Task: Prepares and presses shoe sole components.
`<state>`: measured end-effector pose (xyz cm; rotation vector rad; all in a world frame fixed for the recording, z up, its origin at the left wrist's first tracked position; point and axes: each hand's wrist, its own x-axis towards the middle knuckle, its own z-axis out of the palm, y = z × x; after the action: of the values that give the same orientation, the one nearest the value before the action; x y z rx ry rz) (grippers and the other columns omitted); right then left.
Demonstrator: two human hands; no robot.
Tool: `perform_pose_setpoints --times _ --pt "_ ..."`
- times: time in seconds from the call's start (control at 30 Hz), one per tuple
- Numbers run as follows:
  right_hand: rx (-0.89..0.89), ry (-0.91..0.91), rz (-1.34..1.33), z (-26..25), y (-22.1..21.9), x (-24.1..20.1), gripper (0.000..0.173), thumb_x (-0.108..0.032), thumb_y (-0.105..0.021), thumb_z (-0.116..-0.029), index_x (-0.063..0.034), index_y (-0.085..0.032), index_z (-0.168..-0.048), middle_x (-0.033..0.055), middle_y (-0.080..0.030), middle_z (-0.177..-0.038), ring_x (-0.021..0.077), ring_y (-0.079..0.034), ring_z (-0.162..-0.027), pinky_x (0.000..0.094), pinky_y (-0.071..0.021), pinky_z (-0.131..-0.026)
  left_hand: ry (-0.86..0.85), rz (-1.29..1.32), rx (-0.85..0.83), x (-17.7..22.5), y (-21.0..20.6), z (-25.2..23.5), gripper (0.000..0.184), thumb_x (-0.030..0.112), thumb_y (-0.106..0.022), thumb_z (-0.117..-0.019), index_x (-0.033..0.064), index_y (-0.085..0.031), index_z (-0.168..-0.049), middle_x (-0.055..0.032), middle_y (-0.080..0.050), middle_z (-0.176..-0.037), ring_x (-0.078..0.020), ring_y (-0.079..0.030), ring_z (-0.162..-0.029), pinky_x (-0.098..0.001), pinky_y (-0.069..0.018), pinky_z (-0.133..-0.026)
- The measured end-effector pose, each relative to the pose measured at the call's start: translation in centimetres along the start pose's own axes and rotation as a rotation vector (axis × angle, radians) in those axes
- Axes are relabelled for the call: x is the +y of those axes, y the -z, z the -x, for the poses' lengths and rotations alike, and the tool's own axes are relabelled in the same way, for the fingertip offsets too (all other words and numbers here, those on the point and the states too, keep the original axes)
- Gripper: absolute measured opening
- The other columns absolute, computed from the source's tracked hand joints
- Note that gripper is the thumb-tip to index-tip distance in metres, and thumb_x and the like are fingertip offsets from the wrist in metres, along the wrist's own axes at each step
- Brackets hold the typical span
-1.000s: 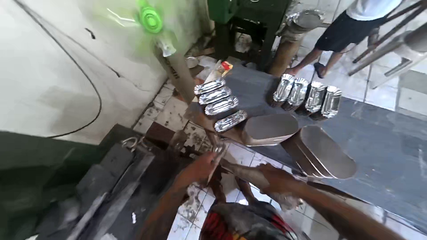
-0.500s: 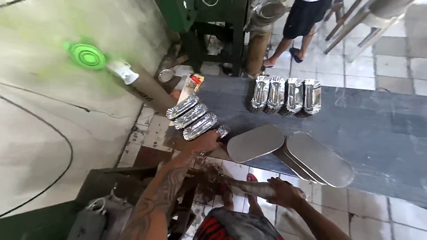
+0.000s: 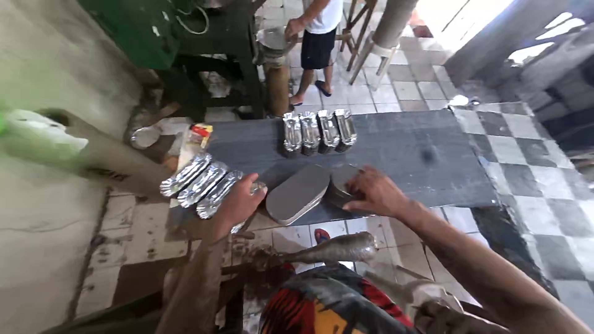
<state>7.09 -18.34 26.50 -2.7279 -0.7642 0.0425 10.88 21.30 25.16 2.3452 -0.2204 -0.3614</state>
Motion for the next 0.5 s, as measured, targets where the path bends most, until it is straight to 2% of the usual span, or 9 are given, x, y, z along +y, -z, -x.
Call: perform_pose_setpoints --times 0.03,0.1,0.17,0.23,0.27,0.33,0.4,0.5 --pt "-0.029 0.015 -0.044 0.1 -0.7 0.9 0.054 -0.052 -0.06 -0.0995 -0.0025 -0.07 -0.12 0.0131 -0.073 -0.119 0.0275 -0.066 -0.121 0.0511 -0.0302 -0.124 0.02 0.023 0.07 3.1 -0.2 0.6 0.049 0.029 -0.057 -0.105 0.0007 -0.052 -0.144 -0.0244 -0.061 -0.135 -0.0379 -0.061 -0.124 -0.061 -0.0475 -0.105" --pt "-0.003 0.049 -0.233 0.2 -1.1 2.1 0.042 -0.039 -0.052 -0.1062 -0.0035 -0.071 -0.117 0.0098 -0.073 -0.113 0.0211 -0.066 -0.118 0.0486 -0.0291 -0.125 0.058 -0.022 0.082 9.6 -2.2 0.8 0.049 0.032 -0.062 -0.102 -0.0003 -0.056 -0.139 -0.0259 -0.064 -0.126 -0.0395 -0.064 -0.118 -0.0616 -0.0497 -0.101" --pt "-0.033 0.03 -0.429 0.0 -0.5 2.9 0.04 -0.037 -0.049 -0.1078 -0.0051 -0.072 -0.115 0.0069 -0.074 -0.112 0.0172 -0.064 -0.121 0.0466 -0.0265 -0.126 0.067 -0.179 -0.114 13.0 -5.3 -1.0 0.054 0.043 -0.068 -0.096 0.0048 -0.06 -0.133 -0.0194 -0.067 -0.118 -0.0358 -0.067 -0.108 -0.0593 -0.0535 -0.093" --pt "-0.098 0.012 -0.514 -0.1 0.1 3.6 0.042 -0.039 -0.047 -0.1082 -0.007 -0.073 -0.118 0.0049 -0.073 -0.119 0.016 -0.06 -0.128 0.0458 -0.0229 -0.128 0.027 -0.222 -0.308 12.3 -7.1 -3.7 0.045 0.04 -0.075 -0.0904 0.0078 -0.064 -0.12 -0.0142 -0.069 -0.101 -0.0324 -0.068 -0.095 -0.0585 -0.055 -0.085" --pt "-0.119 0.011 -0.534 -0.2 0.4 3.8 0.042 -0.039 -0.046 -0.1085 -0.0075 -0.072 -0.119 0.0043 -0.073 -0.121 0.0159 -0.058 -0.131 0.0455 -0.022 -0.128 -0.006 -0.192 -0.387 11.3 -6.8 -4.7 0.039 0.035 -0.077 -0.0896 0.0101 -0.065 -0.117 -0.0113 -0.071 -0.097 -0.029 -0.069 -0.09 -0.0558 -0.0563 -0.082" --pt "-0.127 0.011 -0.565 -0.3 0.6 3.8 0.042 -0.038 -0.046 -0.1086 -0.0062 -0.072 -0.12 0.0053 -0.072 -0.122 0.017 -0.058 -0.131 0.0463 -0.0217 -0.128 -0.071 -0.011 -0.555 9.8 -5.1 -6.0 0.04 0.028 -0.076 -0.0933 0.0083 -0.064 -0.126 -0.0127 -0.07 -0.1 -0.0244 -0.068 -0.085 -0.0482 -0.0569 -0.079" --pt "-0.117 0.015 -0.571 -0.1 0.4 3.8 0.043 -0.036 -0.045 -0.109 -0.0052 -0.072 -0.119 0.0057 -0.073 -0.12 0.016 -0.06 -0.128 0.0464 -0.022 -0.128 -0.074 0.098 -0.677 9.2 -3.8 -6.6 0.046 0.029 -0.073 -0.0958 0.0075 -0.06 -0.135 -0.0115 -0.07 -0.103 -0.0187 -0.067 -0.084 -0.0404 -0.0571 -0.078" --pt "-0.005 0.047 -0.546 0.1 -0.4 3.7 0.04 -0.033 -0.048 -0.1087 -0.0025 -0.074 -0.114 0.0074 -0.075 -0.113 0.016 -0.066 -0.12 0.0464 -0.0272 -0.126 -0.029 0.226 -0.729 9.5 -3.1 -6.9 0.042 0.02 -0.072 -0.0955 0.0085 -0.06 -0.134 -0.0077 -0.071 -0.103 -0.0119 -0.066 -0.078 -0.0302 -0.0558 -0.07"
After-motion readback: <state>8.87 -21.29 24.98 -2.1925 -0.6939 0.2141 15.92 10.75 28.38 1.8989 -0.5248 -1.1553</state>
